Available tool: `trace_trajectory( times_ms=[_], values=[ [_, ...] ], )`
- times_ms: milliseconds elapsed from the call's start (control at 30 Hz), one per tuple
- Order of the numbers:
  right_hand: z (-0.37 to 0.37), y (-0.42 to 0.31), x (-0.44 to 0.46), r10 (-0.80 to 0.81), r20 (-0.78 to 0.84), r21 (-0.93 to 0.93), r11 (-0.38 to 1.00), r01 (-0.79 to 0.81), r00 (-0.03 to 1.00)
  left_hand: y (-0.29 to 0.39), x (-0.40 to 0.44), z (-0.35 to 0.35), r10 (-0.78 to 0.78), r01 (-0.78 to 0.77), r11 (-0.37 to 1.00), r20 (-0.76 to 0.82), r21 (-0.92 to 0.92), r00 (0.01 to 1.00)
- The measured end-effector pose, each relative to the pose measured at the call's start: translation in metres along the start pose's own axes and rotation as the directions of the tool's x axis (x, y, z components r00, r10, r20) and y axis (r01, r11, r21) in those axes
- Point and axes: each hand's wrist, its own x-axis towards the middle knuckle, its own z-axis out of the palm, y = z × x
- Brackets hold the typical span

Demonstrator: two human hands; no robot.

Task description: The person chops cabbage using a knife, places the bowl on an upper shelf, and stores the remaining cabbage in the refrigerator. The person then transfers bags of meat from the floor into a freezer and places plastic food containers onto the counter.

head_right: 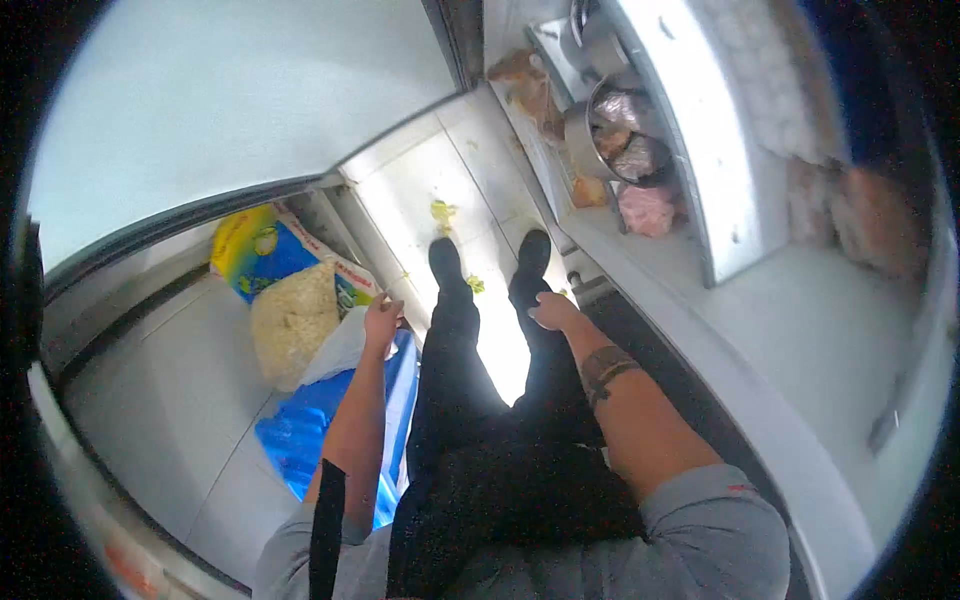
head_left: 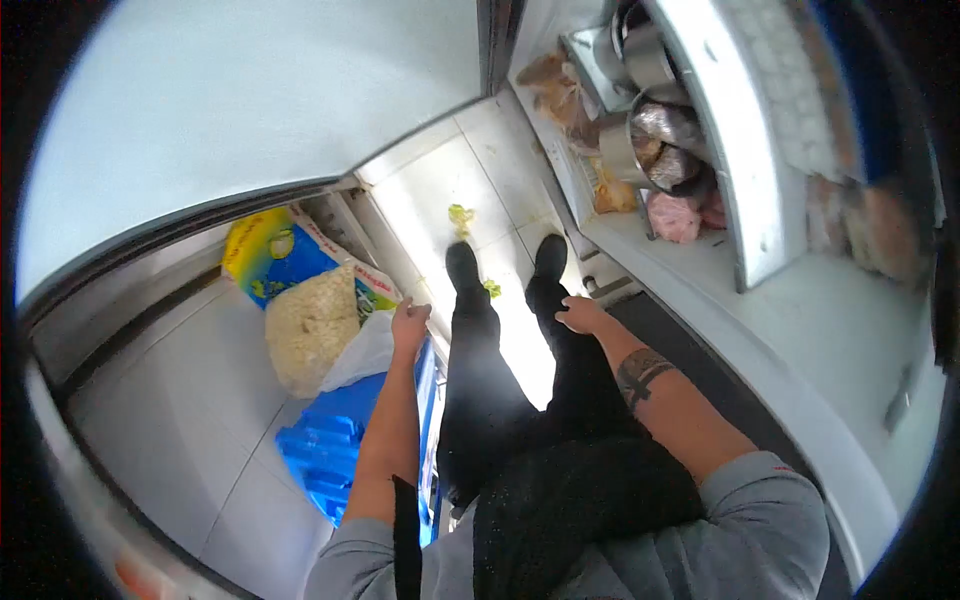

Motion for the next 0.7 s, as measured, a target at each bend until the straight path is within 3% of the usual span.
trace_trajectory(
  times_ms=[67, 100, 233, 300, 333, 367, 400, 433, 500, 533, 567, 600, 667, 700],
  values=[
    [-0.005, 0.002, -0.024, -0.007, -0.035, 0.010, 1.000, 0.007, 0.999, 0.030, -0.037, -0.014, 0.023, -0.023, 1.000, -0.029, 0.001, 0.999],
    [-0.009, 0.001, -0.037, -0.053, -0.137, 0.018, 0.998, 0.056, 0.989, 0.047, -0.053, -0.017, 0.026, -0.026, 1.000, -0.047, 0.000, 0.999],
    [-0.057, -0.026, -0.115, -0.093, -0.253, 0.130, 0.983, 0.129, 0.963, 0.033, -0.085, -0.016, 0.166, -0.170, 0.982, 0.041, 0.088, 0.985],
    [-0.055, -0.033, -0.169, -0.038, -0.376, 0.318, 0.933, 0.168, 0.926, 0.041, -0.105, -0.004, 0.030, -0.136, 0.895, 0.248, 0.424, 0.968],
    [-0.044, -0.028, -0.187, -0.004, -0.430, 0.364, 0.914, 0.178, 0.903, 0.025, -0.107, -0.005, 0.053, -0.183, 0.881, 0.292, 0.437, 0.955],
    [-0.040, -0.035, -0.217, -0.005, -0.432, 0.265, 0.955, 0.132, 0.902, 0.006, -0.093, -0.003, 0.064, -0.320, 0.774, 0.436, 0.546, 0.898],
    [-0.021, -0.031, -0.236, 0.033, -0.416, 0.322, 0.940, 0.114, 0.909, 0.004, -0.081, 0.006, 0.055, -0.462, 0.646, 0.567, 0.608, 0.822],
    [0.000, -0.025, -0.253, 0.070, -0.399, 0.378, 0.921, 0.094, 0.914, 0.011, -0.086, 0.007, 0.015, -0.493, 0.637, 0.630, 0.593, 0.777],
    [0.047, -0.018, -0.297, -0.040, -0.345, 0.169, 0.980, 0.104, 0.938, 0.016, -0.097, 0.006, -0.041, -0.567, 0.594, 0.726, 0.571, 0.687],
    [0.052, -0.031, -0.327, 0.045, -0.098, 0.167, 0.986, -0.028, 0.994, 0.022, -0.096, 0.006, 0.050, -0.654, 0.416, 0.702, 0.632, 0.710],
    [0.084, -0.026, -0.348, 0.065, -0.165, 0.158, 0.987, -0.039, 0.984, 0.029, -0.089, 0.003, 0.162, -0.717, 0.209, 0.700, 0.665, 0.696],
    [0.124, -0.010, -0.352, 0.057, -0.184, 0.174, 0.984, -0.024, 0.981, 0.028, -0.051, -0.005, 0.169, -0.890, -0.455, 0.984, 0.034, -0.049],
    [0.190, 0.011, -0.383, 0.087, -0.248, 0.261, 0.965, -0.021, 0.965, 0.058, -0.074, -0.004, -0.048, -0.873, -0.466, 0.982, 0.141, 0.184],
    [0.220, 0.022, -0.392, 0.117, -0.163, 0.280, 0.958, -0.068, 0.980, 0.076, -0.088, -0.003, -0.155, -0.852, -0.491, 0.943, 0.184, 0.294]
  ],
)
